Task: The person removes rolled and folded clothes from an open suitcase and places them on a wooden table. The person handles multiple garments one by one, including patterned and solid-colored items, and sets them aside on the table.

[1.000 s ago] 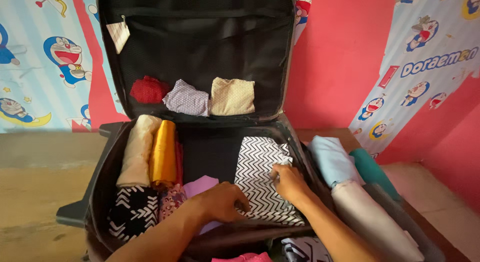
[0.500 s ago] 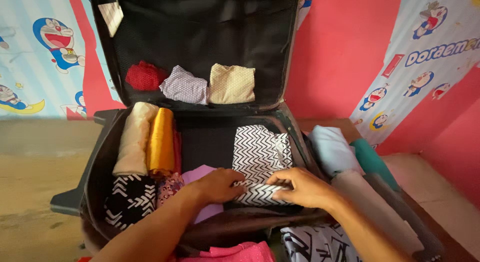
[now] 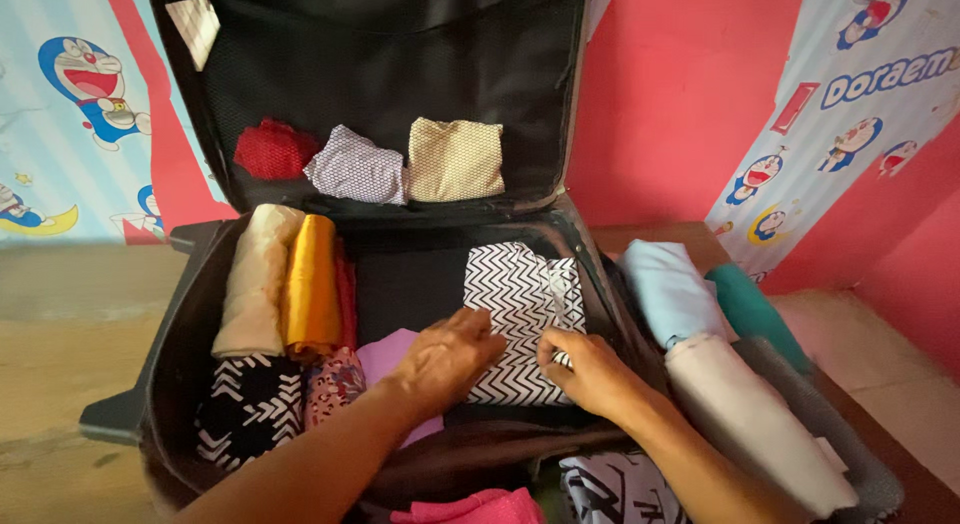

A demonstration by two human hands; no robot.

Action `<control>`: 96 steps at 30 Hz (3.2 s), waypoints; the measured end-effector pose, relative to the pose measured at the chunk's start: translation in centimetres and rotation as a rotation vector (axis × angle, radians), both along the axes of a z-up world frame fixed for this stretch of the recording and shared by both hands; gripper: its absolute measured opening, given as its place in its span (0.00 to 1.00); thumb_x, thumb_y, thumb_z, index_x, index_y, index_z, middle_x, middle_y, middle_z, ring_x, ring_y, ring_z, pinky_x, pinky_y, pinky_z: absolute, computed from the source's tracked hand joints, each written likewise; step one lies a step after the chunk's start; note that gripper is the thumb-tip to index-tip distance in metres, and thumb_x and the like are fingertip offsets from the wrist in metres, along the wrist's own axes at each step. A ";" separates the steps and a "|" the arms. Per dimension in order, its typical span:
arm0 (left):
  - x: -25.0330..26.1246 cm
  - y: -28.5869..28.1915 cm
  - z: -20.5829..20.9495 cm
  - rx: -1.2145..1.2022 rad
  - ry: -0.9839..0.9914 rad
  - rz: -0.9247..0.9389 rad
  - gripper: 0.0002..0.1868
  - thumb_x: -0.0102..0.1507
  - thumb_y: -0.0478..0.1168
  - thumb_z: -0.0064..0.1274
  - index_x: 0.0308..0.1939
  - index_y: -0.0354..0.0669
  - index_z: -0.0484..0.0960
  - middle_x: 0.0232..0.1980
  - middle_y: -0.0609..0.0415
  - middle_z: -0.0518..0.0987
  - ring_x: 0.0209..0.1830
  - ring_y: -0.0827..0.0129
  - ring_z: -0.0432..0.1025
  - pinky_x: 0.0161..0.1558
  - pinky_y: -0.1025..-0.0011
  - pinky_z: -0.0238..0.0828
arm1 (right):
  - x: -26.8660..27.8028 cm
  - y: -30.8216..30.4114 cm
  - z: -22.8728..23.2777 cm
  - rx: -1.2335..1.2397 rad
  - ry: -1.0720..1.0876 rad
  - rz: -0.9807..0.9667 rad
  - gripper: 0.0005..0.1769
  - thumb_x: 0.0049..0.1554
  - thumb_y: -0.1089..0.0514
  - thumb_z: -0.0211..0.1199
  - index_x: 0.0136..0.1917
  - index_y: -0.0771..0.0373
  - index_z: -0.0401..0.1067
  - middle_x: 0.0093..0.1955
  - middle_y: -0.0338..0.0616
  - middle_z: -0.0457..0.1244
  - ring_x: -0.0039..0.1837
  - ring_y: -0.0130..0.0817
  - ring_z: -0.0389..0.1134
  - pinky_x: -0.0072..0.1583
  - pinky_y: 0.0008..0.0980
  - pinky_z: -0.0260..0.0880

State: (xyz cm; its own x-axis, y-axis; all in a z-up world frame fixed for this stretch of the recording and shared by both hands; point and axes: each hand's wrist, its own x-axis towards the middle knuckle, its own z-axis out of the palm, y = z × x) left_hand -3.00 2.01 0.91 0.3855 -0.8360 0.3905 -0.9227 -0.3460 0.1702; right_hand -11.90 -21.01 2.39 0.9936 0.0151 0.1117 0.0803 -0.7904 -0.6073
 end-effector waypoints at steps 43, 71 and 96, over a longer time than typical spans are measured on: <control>2.5 0.4 -2.4 -0.162 0.620 0.186 0.15 0.65 0.48 0.53 0.49 0.46 0.72 0.34 0.37 0.83 0.41 0.41 0.79 0.44 0.49 0.73 | -1.1 1.9 2.8 -0.258 -0.410 0.231 0.09 0.54 0.55 0.68 0.45 0.58 0.72 0.45 0.46 0.66 0.52 0.49 0.68 0.53 0.44 0.67; 1.7 1.5 0.0 0.080 0.307 0.056 0.26 0.57 0.48 0.64 0.57 0.44 0.80 0.58 0.42 0.79 0.63 0.49 0.71 0.62 0.57 0.67 | -0.1 1.2 2.7 -0.493 -0.224 0.326 0.28 0.44 0.56 0.75 0.57 0.64 0.72 0.57 0.55 0.67 0.62 0.56 0.65 0.63 0.48 0.62; 3.2 1.8 -0.4 -0.069 0.575 0.141 0.28 0.64 0.56 0.56 0.58 0.40 0.80 0.48 0.35 0.83 0.51 0.44 0.79 0.54 0.56 0.73 | 2.0 1.0 3.6 -0.225 -0.101 0.285 0.28 0.48 0.53 0.74 0.60 0.61 0.71 0.59 0.51 0.68 0.64 0.49 0.68 0.62 0.41 0.67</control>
State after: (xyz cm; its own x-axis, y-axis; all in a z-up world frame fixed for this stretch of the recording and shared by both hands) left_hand 0.17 3.85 0.53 0.6568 -0.7415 0.1372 -0.6214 -0.4291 0.6555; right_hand -9.88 -20.06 5.99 0.9302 0.3246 0.1712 0.3667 -0.8405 -0.3988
